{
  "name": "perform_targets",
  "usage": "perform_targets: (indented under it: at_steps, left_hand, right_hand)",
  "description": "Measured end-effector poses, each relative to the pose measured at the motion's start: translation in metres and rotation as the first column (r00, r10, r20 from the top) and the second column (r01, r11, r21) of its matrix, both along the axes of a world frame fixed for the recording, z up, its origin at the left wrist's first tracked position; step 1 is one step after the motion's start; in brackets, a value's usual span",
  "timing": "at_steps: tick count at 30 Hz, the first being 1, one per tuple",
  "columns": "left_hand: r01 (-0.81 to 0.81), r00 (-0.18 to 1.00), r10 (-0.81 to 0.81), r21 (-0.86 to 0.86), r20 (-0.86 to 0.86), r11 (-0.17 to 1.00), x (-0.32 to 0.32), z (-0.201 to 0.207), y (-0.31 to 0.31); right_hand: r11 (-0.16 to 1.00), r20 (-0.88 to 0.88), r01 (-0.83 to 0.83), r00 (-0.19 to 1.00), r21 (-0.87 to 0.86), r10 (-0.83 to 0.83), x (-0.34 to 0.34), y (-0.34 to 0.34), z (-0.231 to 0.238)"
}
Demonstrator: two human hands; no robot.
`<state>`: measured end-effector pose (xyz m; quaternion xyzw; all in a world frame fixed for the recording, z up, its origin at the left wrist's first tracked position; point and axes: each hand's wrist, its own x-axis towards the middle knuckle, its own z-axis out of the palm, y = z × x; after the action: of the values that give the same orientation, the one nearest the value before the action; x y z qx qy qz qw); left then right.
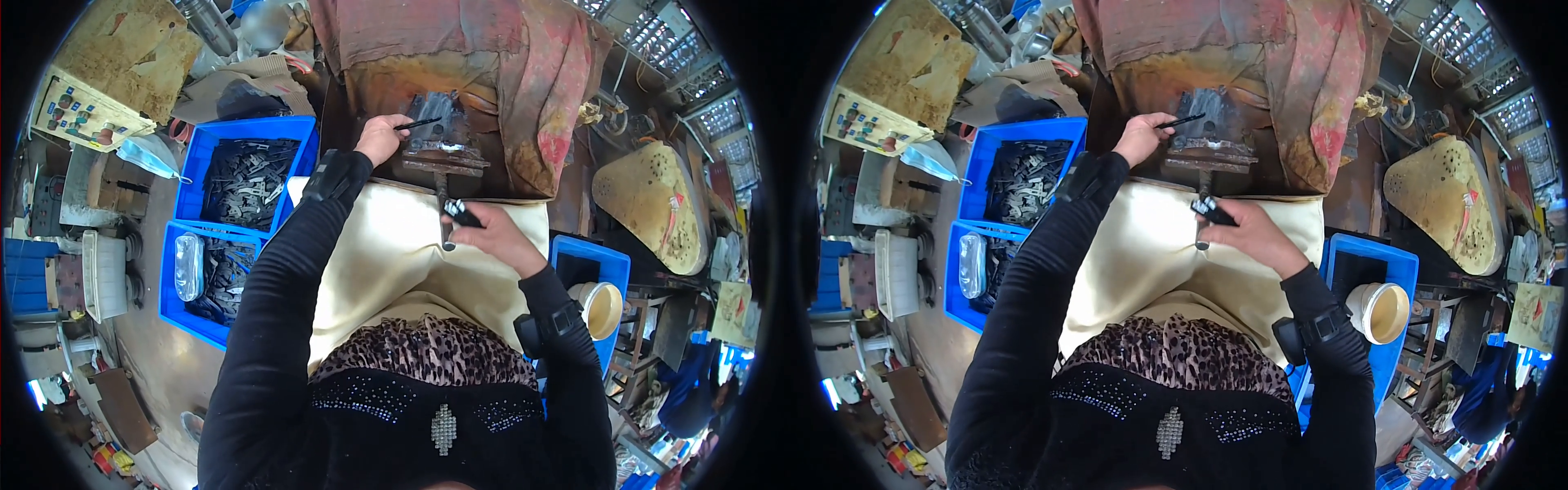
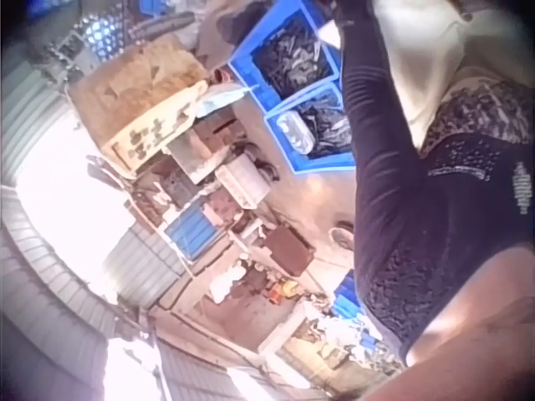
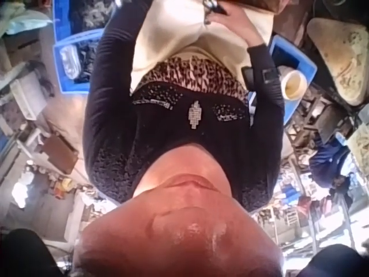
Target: The person picks up a metal piece from a blue bin, places it into a machine, and presses a lever. They then remove the metal piece, dip it into a bucket of water, and place it into a different blue bin.
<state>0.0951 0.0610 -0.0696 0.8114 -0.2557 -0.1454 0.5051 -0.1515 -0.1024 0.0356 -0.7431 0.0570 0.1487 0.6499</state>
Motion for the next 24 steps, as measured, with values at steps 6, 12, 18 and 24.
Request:
perform_targets:
  at_steps: [6, 12, 18, 24]
  left_hand:
    - [0.176, 0.983, -0.179, 0.065, 0.043, 0.982, 0.006, -0.018, -0.011]
    - [0.283, 0.915, -0.334, 0.232, 0.225, 0.931, 0.009, -0.015, -0.004]
    - [0.33, 0.856, -0.426, 0.323, 0.295, 0.887, 0.002, 0.006, -0.01]
    - [0.272, 0.837, -0.394, 0.336, 0.379, 0.902, 0.0, 0.022, 0.012]
  right_hand:
    - [0.99, -0.035, -0.134, 0.99, 0.05, 0.136, -0.016, 0.013, 0.008]
    - [0.959, 0.109, -0.178, 0.973, -0.219, 0.205, -0.018, 0.018, 0.005]
    - [0.888, 0.302, -0.115, 0.915, -0.445, 0.269, -0.02, 0.021, 0.006]
    - [0.835, 0.397, -0.029, 0.87, -0.549, 0.291, -0.022, 0.025, 0.003]
